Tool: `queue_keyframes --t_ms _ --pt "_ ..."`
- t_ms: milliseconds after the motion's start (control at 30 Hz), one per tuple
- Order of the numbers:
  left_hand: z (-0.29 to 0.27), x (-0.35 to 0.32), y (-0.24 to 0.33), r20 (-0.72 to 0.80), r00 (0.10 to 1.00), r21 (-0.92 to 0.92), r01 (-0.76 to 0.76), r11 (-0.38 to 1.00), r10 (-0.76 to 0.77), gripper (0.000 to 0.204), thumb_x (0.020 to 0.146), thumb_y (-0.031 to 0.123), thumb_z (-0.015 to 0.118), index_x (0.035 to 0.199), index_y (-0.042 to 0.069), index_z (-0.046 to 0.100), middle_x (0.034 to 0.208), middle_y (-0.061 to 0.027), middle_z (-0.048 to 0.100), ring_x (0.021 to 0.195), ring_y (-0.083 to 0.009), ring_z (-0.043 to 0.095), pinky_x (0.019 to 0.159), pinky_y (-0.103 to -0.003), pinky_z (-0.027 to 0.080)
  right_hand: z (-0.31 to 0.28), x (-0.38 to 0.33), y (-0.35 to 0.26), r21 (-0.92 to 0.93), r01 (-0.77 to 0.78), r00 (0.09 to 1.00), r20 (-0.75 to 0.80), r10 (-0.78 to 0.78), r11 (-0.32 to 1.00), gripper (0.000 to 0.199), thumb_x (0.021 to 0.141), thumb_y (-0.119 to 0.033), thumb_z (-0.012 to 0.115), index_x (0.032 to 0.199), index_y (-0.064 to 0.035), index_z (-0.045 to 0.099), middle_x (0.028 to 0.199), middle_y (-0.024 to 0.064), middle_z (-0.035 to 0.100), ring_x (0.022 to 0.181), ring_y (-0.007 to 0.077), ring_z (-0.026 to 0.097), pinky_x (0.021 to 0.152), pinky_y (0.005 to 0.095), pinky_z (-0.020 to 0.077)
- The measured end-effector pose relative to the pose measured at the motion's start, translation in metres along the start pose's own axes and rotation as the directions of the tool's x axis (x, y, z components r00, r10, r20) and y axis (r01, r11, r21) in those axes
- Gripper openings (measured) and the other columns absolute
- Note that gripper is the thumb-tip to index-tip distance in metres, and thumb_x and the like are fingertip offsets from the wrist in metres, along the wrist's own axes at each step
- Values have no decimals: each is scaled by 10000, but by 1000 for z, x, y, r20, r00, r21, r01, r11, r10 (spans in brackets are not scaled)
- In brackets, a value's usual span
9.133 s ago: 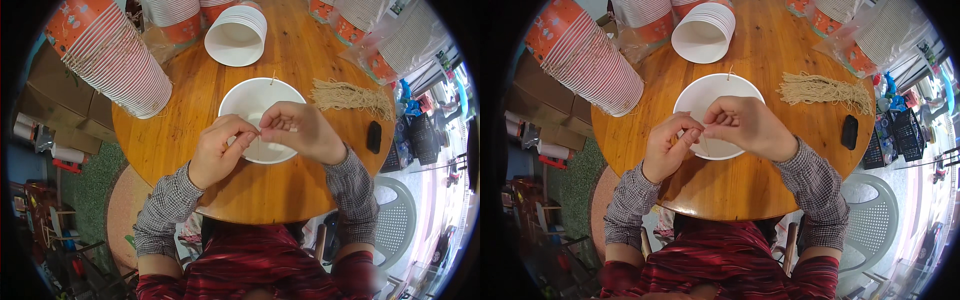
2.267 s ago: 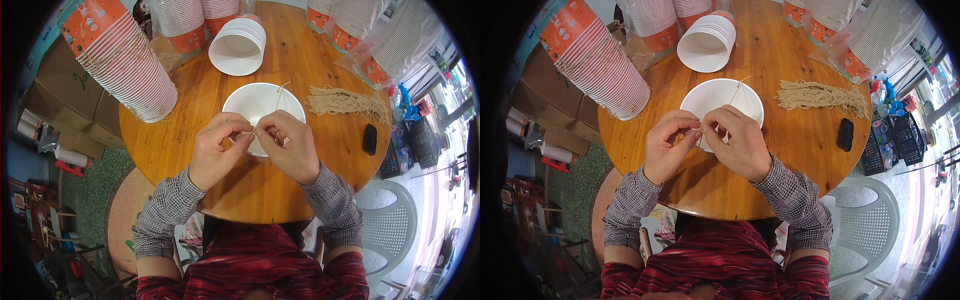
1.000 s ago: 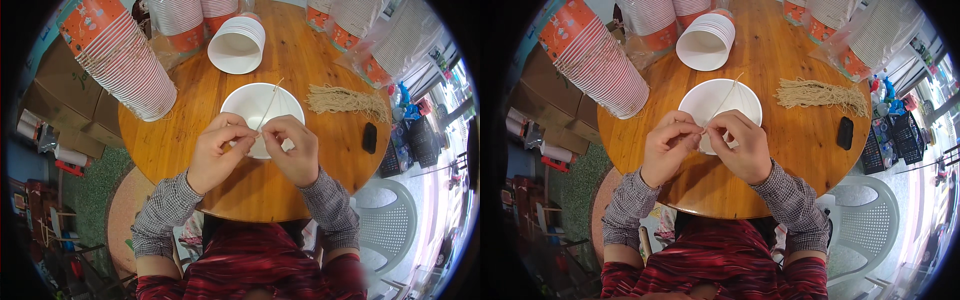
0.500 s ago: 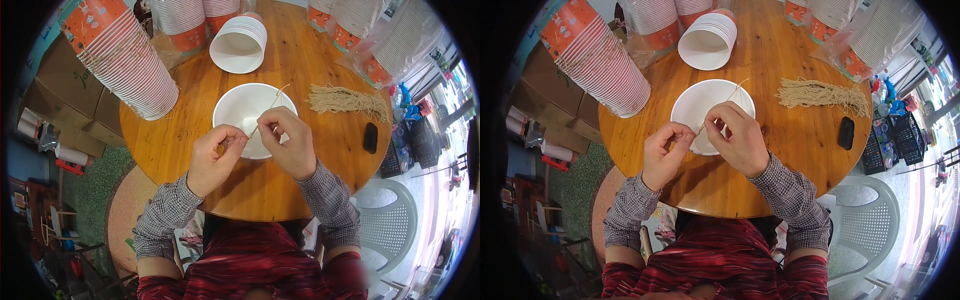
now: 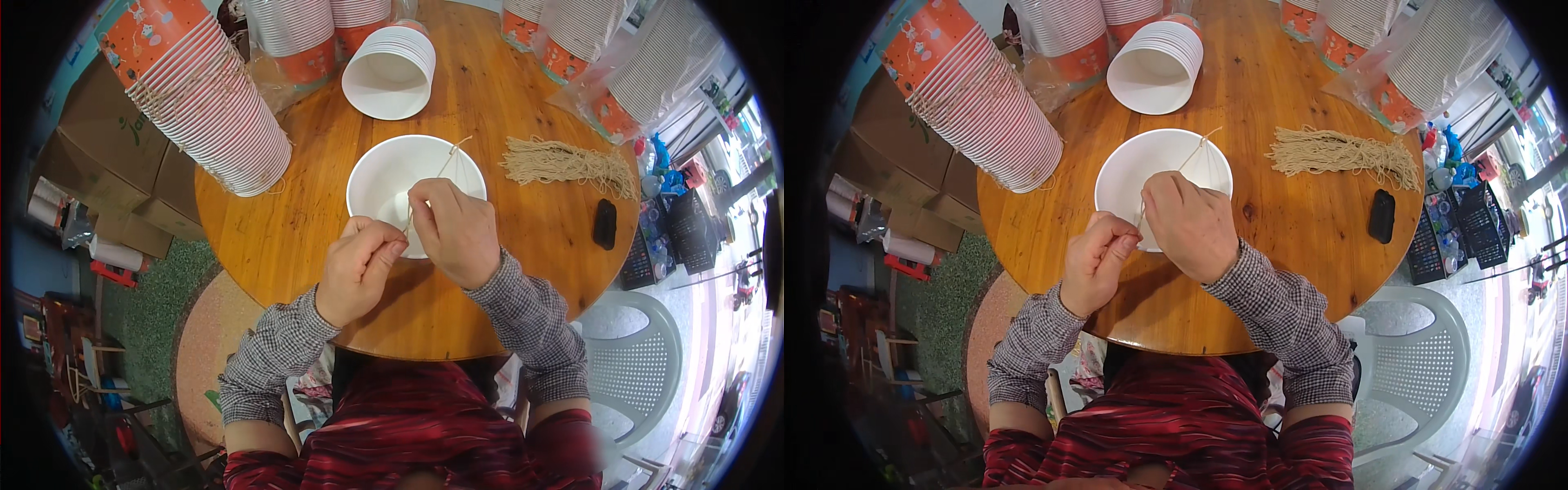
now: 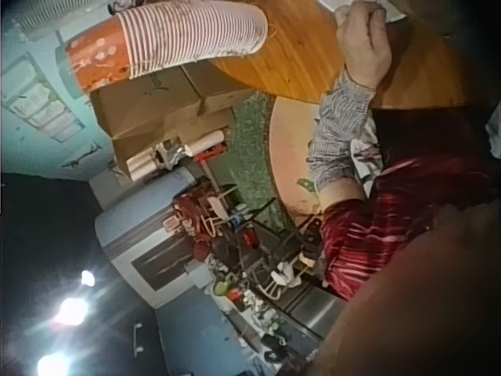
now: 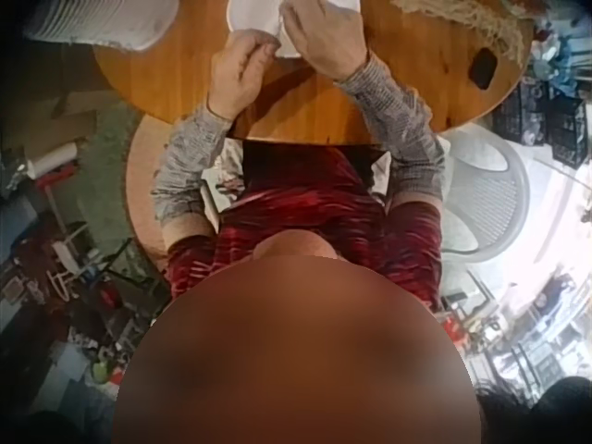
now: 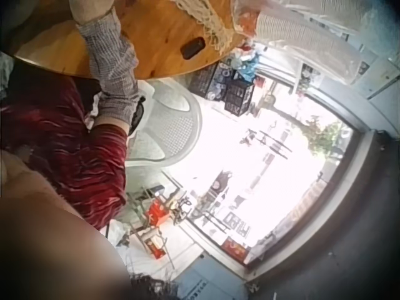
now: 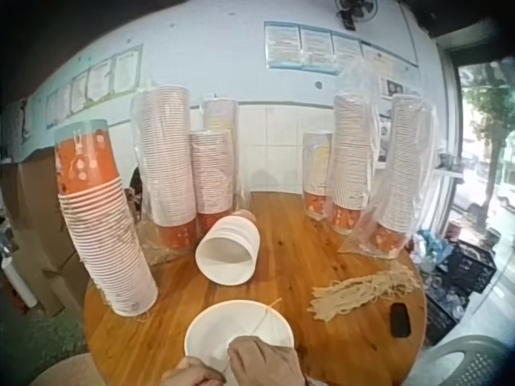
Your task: Assembling festive paper bowls by threading and knotting strings to create handles.
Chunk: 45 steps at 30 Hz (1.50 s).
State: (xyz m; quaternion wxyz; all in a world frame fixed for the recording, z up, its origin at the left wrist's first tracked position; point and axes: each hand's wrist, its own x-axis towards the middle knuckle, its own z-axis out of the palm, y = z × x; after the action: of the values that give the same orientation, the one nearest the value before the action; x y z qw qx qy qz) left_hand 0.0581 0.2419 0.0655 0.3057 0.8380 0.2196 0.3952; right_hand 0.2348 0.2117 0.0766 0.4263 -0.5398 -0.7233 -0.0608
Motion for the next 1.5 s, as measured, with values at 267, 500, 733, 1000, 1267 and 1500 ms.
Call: queue_keyframes --t_ms 267,500,733,1000,1267,1500 --pt "-14 29 -2 -36 967 -325 229 918 -254 157 882 56 612 1020 -18 625 861 -57 636 833 -104 577 727 -259 482 -10 6 8 128 -4 1000 18 2 992 111 891 -110 584 964 -60 516 807 109 629 728 272 639 591 367 506" --pt "-10 44 9 151 916 -252 399 882 -371 126 862 102 654 891 -19 631 729 -39 631 701 -104 581 686 -251 482 -24 13 1 313 -96 987 156 49 945 162 889 -65 577 1034 -35 512 858 114 618 781 258 636 641 341 518" --pt "-20 47 -2 283 903 -292 401 868 -322 125 874 117 630 808 12 610 730 2 624 697 -71 548 662 -240 454 -33 14 18 336 41 954 268 -138 941 269 836 -44 575 1102 -23 545 983 132 577 880 255 612 751 329 516" --pt "-36 26 -10 252 948 -39 212 977 -195 63 822 105 655 805 57 618 794 -26 628 826 -153 584 850 -304 408 -57 10 63 -275 95 994 -24 -105 957 274 769 -44 570 1040 -9 594 967 163 566 916 319 559 753 359 482" --pt "-24 25 -8 229 973 88 -5 996 -15 48 817 102 669 859 87 650 839 -15 640 894 -186 595 1006 -392 314 -52 -9 87 172 -171 983 -41 180 970 114 887 -40 560 986 0 600 820 103 578 746 206 561 666 304 464" --pt "-19 19 -6 266 959 141 -134 981 93 68 829 141 686 878 96 670 867 -12 622 905 -186 592 1026 -419 309 -96 1 62 447 -666 726 571 383 597 93 921 -117 600 935 -27 623 738 -39 540 615 14 464 530 196 373"
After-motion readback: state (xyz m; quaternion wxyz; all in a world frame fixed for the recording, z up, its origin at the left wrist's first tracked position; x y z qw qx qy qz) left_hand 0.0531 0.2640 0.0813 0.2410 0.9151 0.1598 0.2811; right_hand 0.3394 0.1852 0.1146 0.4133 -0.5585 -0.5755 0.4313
